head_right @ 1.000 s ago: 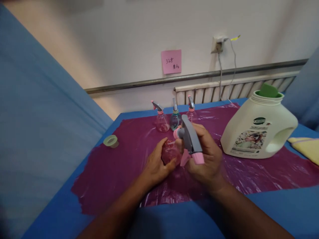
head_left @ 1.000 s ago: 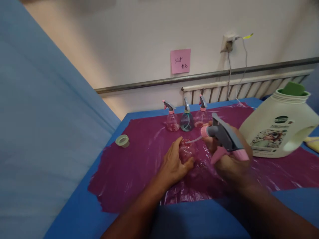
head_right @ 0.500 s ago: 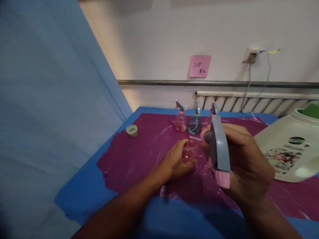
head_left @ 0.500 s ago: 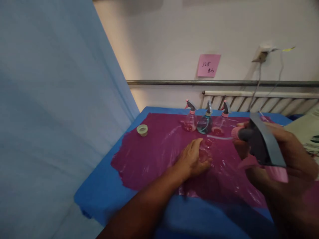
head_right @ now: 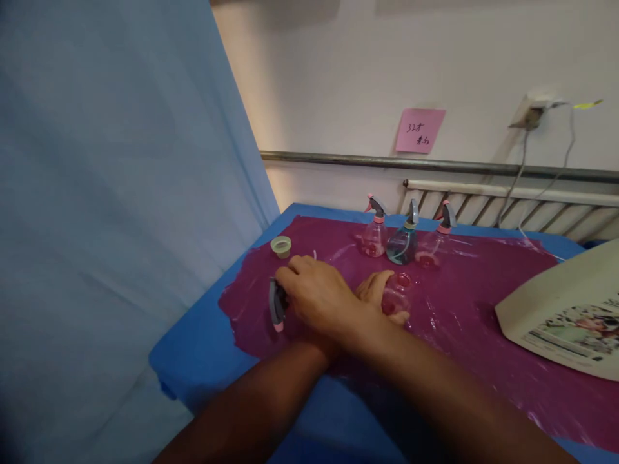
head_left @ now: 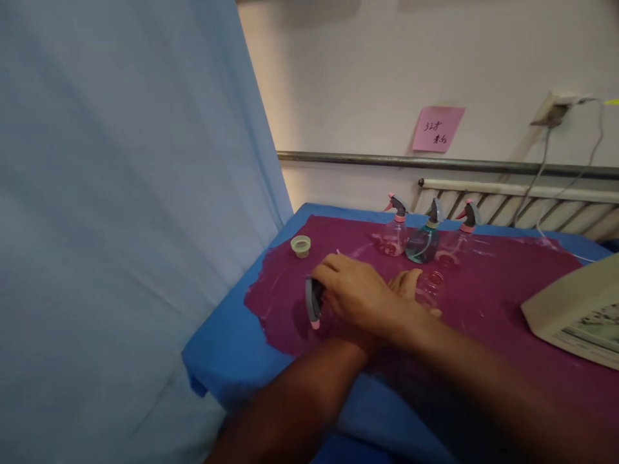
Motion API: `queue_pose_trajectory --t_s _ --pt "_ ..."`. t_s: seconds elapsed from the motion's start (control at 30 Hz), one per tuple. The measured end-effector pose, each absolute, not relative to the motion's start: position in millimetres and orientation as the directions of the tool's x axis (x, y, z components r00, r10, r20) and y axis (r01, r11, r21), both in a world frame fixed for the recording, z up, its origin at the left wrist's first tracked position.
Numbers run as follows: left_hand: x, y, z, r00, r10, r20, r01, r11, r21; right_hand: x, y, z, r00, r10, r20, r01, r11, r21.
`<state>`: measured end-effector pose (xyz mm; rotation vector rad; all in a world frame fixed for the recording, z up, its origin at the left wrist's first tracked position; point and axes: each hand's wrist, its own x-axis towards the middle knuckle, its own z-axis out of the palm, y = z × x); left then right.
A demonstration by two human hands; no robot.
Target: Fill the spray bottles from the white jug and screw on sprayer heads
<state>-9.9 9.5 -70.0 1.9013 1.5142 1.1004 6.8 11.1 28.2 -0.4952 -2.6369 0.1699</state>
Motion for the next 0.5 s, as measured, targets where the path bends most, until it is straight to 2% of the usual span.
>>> queue_pose_trajectory --t_s 0.1,0.2,0.3,0.4,0.5 --pt "-11 13 -75 0.185 0.934 0.305 0.587 -0.354 0.728 -27 15 24 -0.936 0.286 0.206 0.275 0.958 -0.081" --pt "-11 16 -78 0.166 0.943 0.29 0.624 -0.328 0.709 -51 15 19 -0.969 0.238 0.059 0.237 0.971 -0.016" --pt "-11 14 -74 0.15 0.948 0.279 0.637 -0.309 0.706 -61 13 12 -0.972 0.236 -0.01 0.236 0.972 -0.01" --pt "-10 11 -67 0.165 0.948 0.272 0.64 -0.313 0.702 -55 10 8 -0.975 0.216 0.054 0.214 0.976 -0.048" --pt "-8 10 -66 0.171 0.951 0.256 0.659 -0.304 0.688 -30 5 5 -0.945 0.251 0.209 0.227 0.965 -0.132"
